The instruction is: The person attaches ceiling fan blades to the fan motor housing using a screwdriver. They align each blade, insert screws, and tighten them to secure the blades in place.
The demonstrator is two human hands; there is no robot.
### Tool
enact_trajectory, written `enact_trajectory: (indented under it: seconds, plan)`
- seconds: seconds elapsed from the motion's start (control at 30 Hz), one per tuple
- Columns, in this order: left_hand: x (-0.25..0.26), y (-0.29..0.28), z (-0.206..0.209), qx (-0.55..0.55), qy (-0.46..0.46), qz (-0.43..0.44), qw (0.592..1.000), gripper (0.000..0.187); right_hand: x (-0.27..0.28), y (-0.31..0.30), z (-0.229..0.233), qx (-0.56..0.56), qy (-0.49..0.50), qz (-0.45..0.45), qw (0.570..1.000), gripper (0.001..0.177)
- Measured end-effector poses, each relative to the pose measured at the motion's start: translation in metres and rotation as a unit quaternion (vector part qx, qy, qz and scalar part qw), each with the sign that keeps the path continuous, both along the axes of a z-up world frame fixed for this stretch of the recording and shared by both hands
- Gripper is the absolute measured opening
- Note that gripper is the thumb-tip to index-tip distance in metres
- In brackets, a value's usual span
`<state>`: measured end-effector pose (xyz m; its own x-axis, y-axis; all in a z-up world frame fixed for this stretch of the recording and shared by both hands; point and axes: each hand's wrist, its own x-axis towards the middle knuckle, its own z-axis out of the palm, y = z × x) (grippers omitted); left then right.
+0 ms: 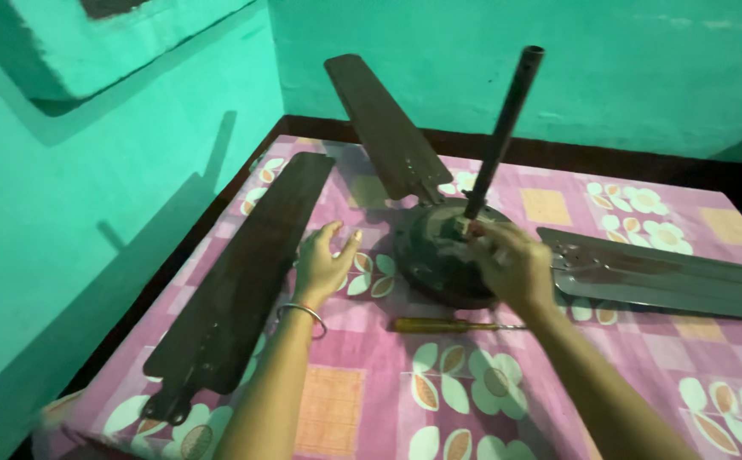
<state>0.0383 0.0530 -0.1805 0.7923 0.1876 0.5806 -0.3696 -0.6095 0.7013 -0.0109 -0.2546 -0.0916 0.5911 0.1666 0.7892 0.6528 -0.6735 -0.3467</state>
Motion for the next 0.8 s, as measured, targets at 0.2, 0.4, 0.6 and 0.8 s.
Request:
enact_trajectory:
  seconds: [0.2,0.4,0.6,0.8]
  plan:
    - [-0.038,-0.072,0.064,0.031,-0.092,-0.092,0.991,0.028,-0.005,-0.080,-0.014,0.077,0.039,-0.152,0.985,0.021]
    - [-0.070,-0.144,0.109,0.082,0.028,-0.297,0.951,0.010,-0.016,-0.115,-0.035,0.097,0.011,-0.157,0.983,0.019]
    - [-0.091,-0.166,0.100,0.350,0.060,-0.268,0.896,0.006,-0.027,-0.119,-0.049,0.092,0.009,-0.168,0.981,0.021]
    - [-0.106,-0.143,0.069,0.449,0.126,-0.164,0.869,0.007,-0.023,-0.114,-0.044,0.078,0.027,-0.170,0.982,0.023]
